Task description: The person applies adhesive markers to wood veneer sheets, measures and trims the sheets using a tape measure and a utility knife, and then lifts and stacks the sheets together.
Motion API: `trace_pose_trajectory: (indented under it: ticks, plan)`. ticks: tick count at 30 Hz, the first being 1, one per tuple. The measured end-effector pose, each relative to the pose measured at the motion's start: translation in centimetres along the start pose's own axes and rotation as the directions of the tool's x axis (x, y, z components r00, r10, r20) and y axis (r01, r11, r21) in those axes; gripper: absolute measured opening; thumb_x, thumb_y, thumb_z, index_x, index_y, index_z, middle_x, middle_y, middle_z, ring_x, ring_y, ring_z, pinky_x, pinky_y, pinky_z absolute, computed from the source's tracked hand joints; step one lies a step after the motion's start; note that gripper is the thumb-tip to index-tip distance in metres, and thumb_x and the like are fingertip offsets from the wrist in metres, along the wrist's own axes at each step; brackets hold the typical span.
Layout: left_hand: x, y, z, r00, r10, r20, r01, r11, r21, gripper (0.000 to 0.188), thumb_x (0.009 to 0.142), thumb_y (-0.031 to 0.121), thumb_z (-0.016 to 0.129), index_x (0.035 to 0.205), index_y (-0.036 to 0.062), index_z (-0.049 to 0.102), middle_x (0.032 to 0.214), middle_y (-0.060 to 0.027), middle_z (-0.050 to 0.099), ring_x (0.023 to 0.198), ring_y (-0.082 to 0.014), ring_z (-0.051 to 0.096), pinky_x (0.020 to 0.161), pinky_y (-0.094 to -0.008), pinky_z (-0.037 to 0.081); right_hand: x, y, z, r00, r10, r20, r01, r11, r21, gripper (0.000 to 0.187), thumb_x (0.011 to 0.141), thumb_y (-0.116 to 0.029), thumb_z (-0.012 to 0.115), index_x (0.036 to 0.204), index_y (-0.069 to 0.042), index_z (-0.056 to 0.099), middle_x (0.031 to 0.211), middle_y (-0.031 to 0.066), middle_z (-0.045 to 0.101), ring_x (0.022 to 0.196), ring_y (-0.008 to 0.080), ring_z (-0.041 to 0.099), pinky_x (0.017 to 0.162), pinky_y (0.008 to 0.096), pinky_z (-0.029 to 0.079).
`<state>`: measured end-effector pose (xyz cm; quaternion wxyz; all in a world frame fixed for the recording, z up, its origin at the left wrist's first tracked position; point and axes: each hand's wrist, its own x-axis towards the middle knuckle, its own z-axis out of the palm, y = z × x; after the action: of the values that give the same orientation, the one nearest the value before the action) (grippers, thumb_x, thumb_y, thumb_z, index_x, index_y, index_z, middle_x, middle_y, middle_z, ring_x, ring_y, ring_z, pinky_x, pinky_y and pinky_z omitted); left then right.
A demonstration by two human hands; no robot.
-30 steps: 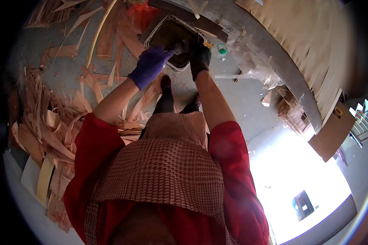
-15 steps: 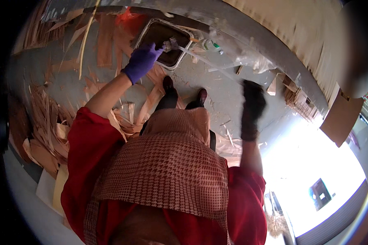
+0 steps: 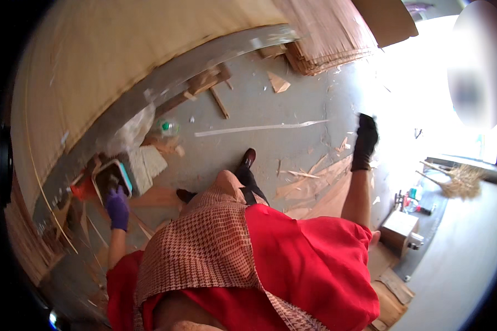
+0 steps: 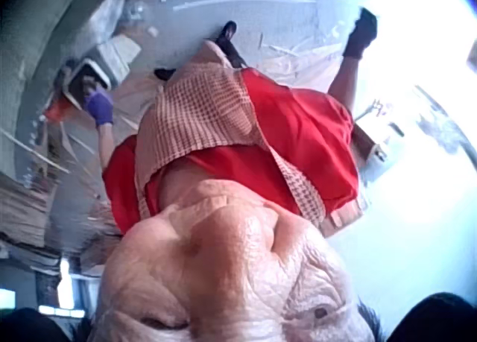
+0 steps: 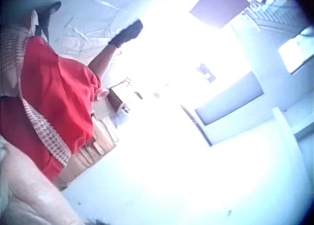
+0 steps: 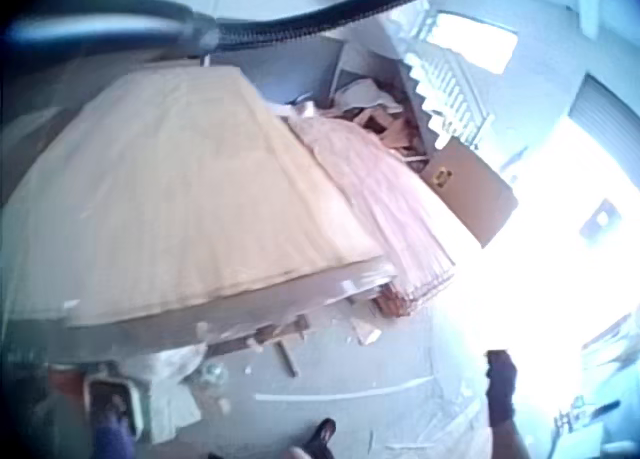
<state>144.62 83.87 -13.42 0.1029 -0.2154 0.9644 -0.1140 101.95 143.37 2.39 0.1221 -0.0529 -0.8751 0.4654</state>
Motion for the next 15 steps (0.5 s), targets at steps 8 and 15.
trace_pose_trajectory:
  ticks: [8, 15]
  plan:
    - [16.3, 30.9, -29.3, 0.874, 0.308, -0.376, -0.458, 0.265, -0.848, 0.039, 0.073, 0.008, 0.062, 0.111, 0.0025, 0.053, 0.087, -0.0119, 0.056, 0.077, -0.0243, 0.055, 0.066, -0.0328, 0.046, 3.1, -8.5, 8.6, 0.648, -0.595, 0.476, 0.607, 0.780, 0.149, 0.014, 0.078, -0.015, 0.059, 0.084, -0.003, 0.061, 0.084, 0.0121, 0.061, 0.077, 0.0262, 0.059, 0.067, 0.0311, 0.047]
    - [27.5, 42.3, -37.7, 0.716, 0.511, -0.476, -0.602, 0.106, -0.791, 0.028, 0.072, 0.008, 0.063, 0.100, 0.0035, 0.060, 0.073, -0.0082, 0.053, 0.075, -0.0198, 0.052, 0.069, -0.0314, 0.042, 9.7, -12.0, 6.3, 0.644, -0.629, 0.436, 0.567, 0.775, 0.279, 0.018, 0.071, -0.013, 0.062, 0.088, -0.012, 0.061, 0.080, 0.0080, 0.060, 0.073, 0.0266, 0.059, 0.063, 0.0331, 0.047]
